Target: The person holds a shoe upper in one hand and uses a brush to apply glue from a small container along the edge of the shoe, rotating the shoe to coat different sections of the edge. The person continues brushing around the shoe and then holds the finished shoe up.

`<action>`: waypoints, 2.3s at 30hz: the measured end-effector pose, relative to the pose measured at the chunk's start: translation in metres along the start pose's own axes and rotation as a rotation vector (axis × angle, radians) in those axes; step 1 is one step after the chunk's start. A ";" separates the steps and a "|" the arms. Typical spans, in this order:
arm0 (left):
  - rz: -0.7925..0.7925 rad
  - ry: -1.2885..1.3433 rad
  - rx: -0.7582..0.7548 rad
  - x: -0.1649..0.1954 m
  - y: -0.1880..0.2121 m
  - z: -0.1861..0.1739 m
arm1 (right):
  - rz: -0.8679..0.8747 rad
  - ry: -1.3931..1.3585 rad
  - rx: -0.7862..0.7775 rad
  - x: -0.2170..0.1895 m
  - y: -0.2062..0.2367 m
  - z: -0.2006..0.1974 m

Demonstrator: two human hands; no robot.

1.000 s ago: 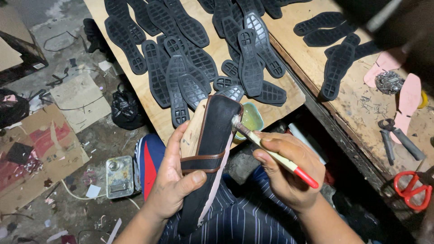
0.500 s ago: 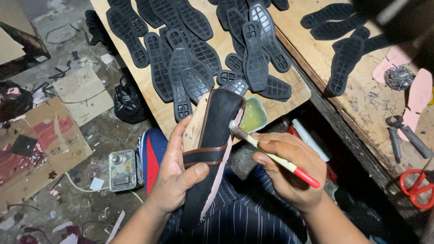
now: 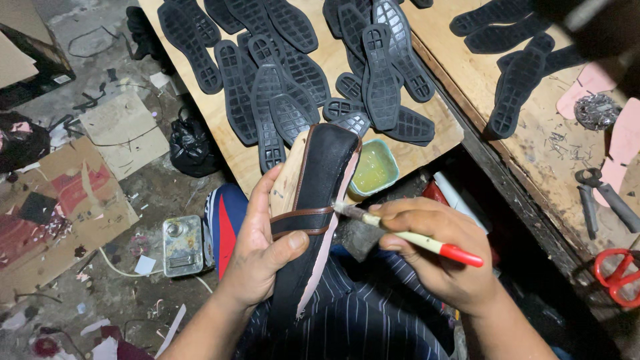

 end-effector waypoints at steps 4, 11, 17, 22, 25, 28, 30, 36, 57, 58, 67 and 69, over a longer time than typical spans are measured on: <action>0.019 -0.014 -0.023 0.001 0.000 0.003 | 0.045 -0.060 0.146 0.007 0.005 -0.006; 0.020 -0.080 -0.025 0.004 0.001 0.005 | 0.012 -0.120 0.224 0.008 0.002 -0.004; 0.020 -0.089 -0.019 0.006 0.000 0.005 | 0.071 -0.126 0.164 0.009 0.001 -0.001; 0.016 -0.108 -0.010 0.006 0.000 0.004 | 0.050 -0.109 0.128 0.007 0.003 0.002; 0.022 -0.108 -0.007 0.006 0.000 0.003 | 0.054 -0.091 0.114 0.007 0.003 0.003; 0.034 -0.104 -0.012 0.006 0.000 0.003 | 0.056 -0.073 0.096 0.004 0.001 0.004; 0.036 -0.110 -0.009 0.006 -0.001 0.001 | 0.057 -0.063 0.073 0.003 -0.001 0.004; 0.024 -0.165 0.009 0.007 0.000 -0.001 | 0.041 -0.020 -0.010 0.000 -0.006 0.002; 0.120 -0.050 -0.001 0.012 0.000 0.009 | 0.172 -0.298 0.232 0.025 0.025 0.013; 0.109 -0.067 0.009 0.012 0.001 0.009 | 0.159 -0.305 0.216 0.023 0.024 0.013; 0.105 -0.074 0.047 0.004 0.002 0.002 | 0.053 -0.161 0.158 0.003 0.011 0.015; 0.132 -0.007 0.046 0.002 0.001 0.003 | 0.008 -0.004 0.158 -0.005 0.009 0.016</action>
Point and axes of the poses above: each hand's wrist, its own y-axis away from the middle knuckle, its own z-axis out of the palm, x = y × z, the point moved 7 cm from there along -y, towards the middle knuckle, and after that the axes turned 5 degrees about y, right-handed, at the moved point
